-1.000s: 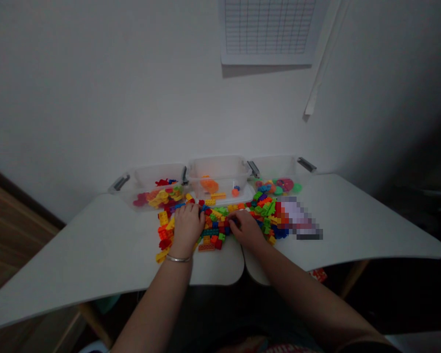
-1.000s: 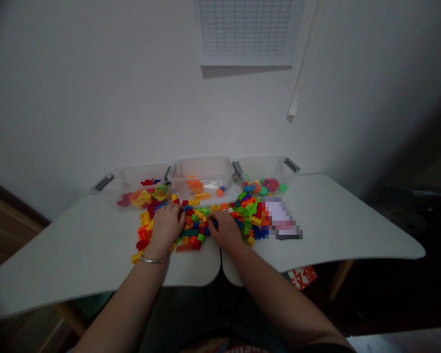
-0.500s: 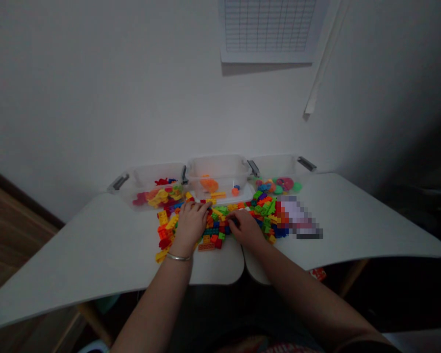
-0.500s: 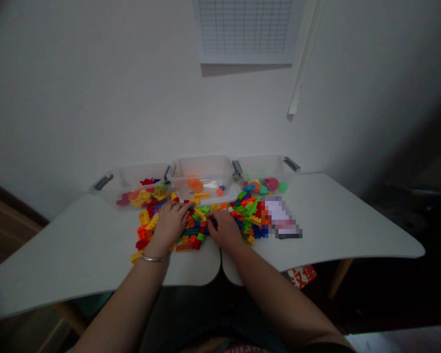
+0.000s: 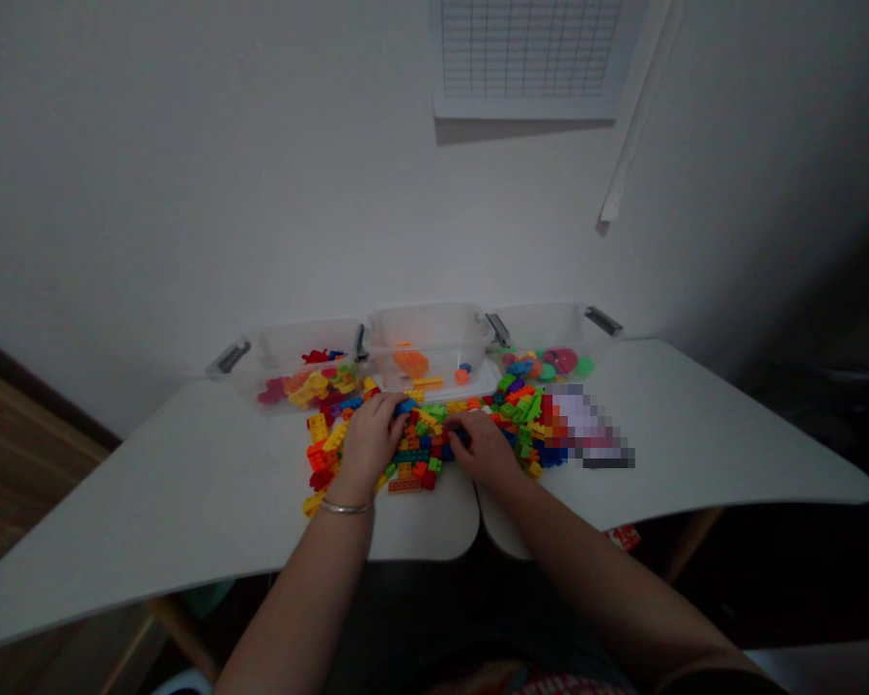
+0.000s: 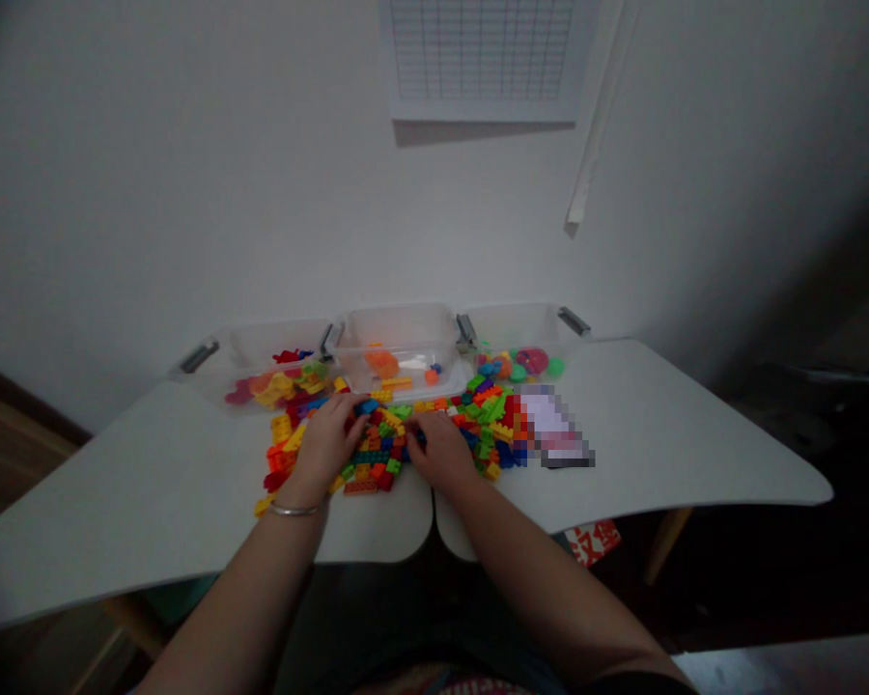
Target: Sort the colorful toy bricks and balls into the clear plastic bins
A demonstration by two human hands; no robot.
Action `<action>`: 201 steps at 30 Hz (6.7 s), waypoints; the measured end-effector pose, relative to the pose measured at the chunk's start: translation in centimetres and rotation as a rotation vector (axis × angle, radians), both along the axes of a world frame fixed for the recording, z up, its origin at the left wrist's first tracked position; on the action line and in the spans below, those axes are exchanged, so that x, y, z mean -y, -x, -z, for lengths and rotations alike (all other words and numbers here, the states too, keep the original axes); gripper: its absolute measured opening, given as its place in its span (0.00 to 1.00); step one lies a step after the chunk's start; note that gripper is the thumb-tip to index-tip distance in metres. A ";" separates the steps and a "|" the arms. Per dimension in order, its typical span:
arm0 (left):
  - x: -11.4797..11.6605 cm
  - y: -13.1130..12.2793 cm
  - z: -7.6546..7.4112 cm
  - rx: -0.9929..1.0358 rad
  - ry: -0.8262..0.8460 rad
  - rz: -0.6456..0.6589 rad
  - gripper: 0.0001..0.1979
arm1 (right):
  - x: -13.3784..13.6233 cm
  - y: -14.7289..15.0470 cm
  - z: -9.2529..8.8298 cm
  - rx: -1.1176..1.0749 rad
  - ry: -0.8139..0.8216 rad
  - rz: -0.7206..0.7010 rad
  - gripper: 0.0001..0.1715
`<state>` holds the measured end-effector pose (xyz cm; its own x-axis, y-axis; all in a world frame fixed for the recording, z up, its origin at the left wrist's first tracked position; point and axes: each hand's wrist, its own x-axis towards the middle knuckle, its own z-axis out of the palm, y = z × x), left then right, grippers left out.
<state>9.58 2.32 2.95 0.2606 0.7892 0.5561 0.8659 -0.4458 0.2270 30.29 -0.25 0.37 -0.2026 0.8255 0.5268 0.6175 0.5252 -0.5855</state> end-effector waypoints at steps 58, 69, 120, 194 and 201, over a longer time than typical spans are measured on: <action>0.3 0.0 0.1 -0.106 -0.138 -0.033 0.14 | -10.9 -0.3 -11.0 0.479 0.029 0.389 0.23; -0.2 0.0 0.9 -0.164 -0.048 0.022 0.16 | -10.7 -0.9 -9.6 0.384 -0.195 0.317 0.22; -0.7 -0.3 1.2 -0.117 -0.118 0.324 0.13 | -2.2 2.3 -0.9 0.093 0.072 0.069 0.15; -0.3 0.2 1.1 -0.139 -0.070 -0.143 0.17 | -4.5 3.5 -4.7 0.269 -0.124 0.028 0.15; -0.5 0.2 1.4 -0.108 -0.084 -0.165 0.20 | -5.1 4.3 -2.7 0.422 -0.035 0.094 0.19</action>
<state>9.43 2.83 1.54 0.1936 0.7780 0.5977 0.9459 -0.3096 0.0965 25.98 4.84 3.09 -0.3313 0.8334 0.4424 0.8447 0.4709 -0.2544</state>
